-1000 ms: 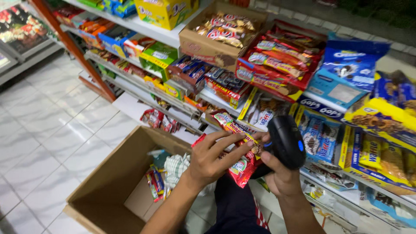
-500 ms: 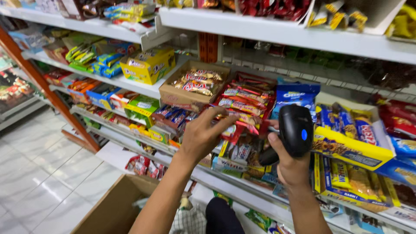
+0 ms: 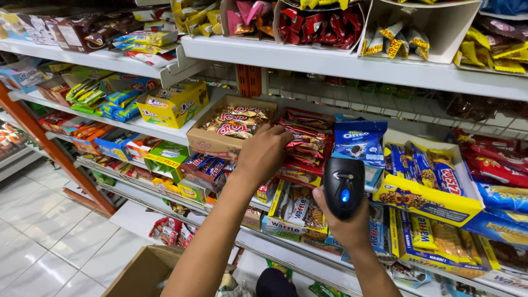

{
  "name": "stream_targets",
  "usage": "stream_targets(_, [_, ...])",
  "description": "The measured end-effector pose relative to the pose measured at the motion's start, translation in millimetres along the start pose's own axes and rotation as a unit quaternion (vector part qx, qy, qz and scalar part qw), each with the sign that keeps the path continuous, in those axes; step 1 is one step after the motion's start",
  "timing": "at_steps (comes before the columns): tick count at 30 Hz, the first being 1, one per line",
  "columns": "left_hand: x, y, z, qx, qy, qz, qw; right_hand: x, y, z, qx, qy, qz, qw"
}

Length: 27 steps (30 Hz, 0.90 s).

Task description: The person uses a handheld barcode scanner to scan various snack items from a cardboard box and then scans matching items on the shelves of a convenience store.

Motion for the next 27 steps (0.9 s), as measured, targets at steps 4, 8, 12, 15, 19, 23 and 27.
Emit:
stream_targets(4, [12.1,-12.1,19.2,0.042,-0.025,-0.035,0.998,3.2,-12.0,6.7,0.004,-0.005,-0.037,0.999])
stream_targets(8, [19.1,-11.7,23.4,0.078,-0.028,-0.018,0.996,5.9,-11.2,3.6,-0.022,-0.01,-0.01,1.0])
stream_targets(12, [16.9,4.3,11.7,0.051,-0.051,0.005,0.997,6.6,-9.6,2.0,0.028,-0.022,-0.014,0.999])
stream_targets(15, [19.4,27.3,4.9,0.045,-0.044,0.067,0.996,5.2,-2.5,3.2,0.047,-0.034,0.015,0.998])
stream_targets(19, [17.7,42.0,11.0,0.03,-0.025,0.094,0.995,3.7,-1.9,4.4,0.083,-0.033,0.041,0.995])
stream_targets(23, [-3.4,31.4,-2.9,-0.03,0.059,0.092,0.994,3.1,-10.1,0.6,0.097,-0.024,0.029,0.995])
stream_targets(27, [-29.5,19.5,-6.3,-0.086,0.044,0.077,0.992,5.9,-10.3,1.1,0.083,-0.004,-0.013,0.996])
Point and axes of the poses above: each hand's wrist, its own x-axis towards the middle knuckle, its own z-axis out of the palm, y = z × x, the point moved 9 cm from there along x, towards the middle knuckle, and after that the axes turned 13 degrees about -x, right-handed, at the moved point
